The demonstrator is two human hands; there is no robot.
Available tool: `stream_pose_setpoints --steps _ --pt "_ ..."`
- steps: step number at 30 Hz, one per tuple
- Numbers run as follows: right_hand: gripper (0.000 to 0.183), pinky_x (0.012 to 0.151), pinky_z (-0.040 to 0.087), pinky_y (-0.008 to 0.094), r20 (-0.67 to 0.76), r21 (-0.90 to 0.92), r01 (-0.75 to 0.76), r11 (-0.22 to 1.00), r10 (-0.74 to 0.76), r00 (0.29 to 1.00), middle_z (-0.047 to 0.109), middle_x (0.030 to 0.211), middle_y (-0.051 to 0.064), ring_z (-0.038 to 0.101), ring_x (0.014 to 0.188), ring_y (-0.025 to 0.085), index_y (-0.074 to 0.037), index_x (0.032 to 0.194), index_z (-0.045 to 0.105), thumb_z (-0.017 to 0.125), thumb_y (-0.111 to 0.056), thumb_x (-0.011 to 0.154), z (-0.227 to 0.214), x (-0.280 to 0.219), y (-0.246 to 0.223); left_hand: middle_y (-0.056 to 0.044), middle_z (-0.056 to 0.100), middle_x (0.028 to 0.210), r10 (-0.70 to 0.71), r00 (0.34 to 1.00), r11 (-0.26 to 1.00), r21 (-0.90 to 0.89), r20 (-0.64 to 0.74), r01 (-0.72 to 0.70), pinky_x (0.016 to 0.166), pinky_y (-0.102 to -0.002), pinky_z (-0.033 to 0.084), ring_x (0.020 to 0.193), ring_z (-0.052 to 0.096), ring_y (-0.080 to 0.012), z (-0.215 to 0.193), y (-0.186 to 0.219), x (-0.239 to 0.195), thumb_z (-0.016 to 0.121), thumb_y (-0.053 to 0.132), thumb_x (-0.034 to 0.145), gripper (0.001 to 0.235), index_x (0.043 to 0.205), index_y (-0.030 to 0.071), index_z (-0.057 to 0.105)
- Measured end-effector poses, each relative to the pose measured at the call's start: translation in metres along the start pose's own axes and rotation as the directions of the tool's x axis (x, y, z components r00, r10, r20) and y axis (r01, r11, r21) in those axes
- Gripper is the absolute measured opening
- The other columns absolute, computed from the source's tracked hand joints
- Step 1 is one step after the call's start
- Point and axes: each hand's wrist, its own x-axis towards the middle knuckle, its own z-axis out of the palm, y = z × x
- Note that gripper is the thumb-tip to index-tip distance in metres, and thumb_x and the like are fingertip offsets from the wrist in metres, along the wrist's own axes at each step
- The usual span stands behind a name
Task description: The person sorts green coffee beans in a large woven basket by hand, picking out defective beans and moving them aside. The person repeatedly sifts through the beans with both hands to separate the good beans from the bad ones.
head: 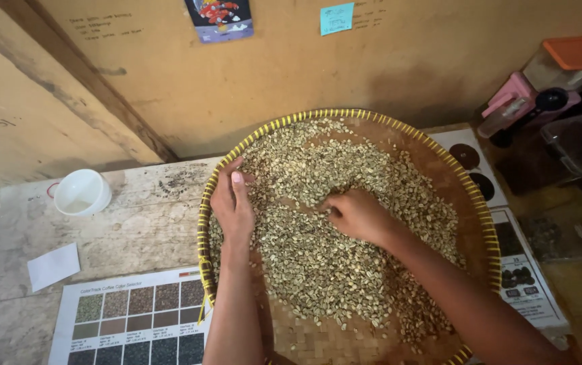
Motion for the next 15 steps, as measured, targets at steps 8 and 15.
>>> stream_pose_setpoints --steps 8,15 --pt "0.019 0.073 0.061 0.049 -0.043 -0.046 -0.001 0.999 -0.001 0.999 0.079 0.086 0.018 0.077 0.080 0.039 -0.011 0.105 0.080 0.069 -0.017 0.091 0.007 0.005 0.006 -0.011 0.075 0.083 0.003 1.000 1.000 0.024 0.019 -0.003 0.066 -0.038 0.053 0.069 0.067 -0.0257 -0.002 0.017 0.000 0.038 0.035 0.111 0.040 0.125 0.012 0.068" --pt "0.017 0.042 0.043 0.024 0.077 0.122 0.017 0.992 -0.026 0.997 0.069 0.060 0.007 0.049 0.039 0.011 -0.004 0.105 0.079 0.067 -0.009 0.095 0.013 0.011 0.027 -0.008 0.075 0.082 0.015 0.999 0.999 0.050 0.034 -0.017 0.066 -0.037 0.054 0.070 0.068 -0.0249 -0.002 0.019 -0.002 0.038 0.035 0.111 0.040 0.126 0.014 0.068"
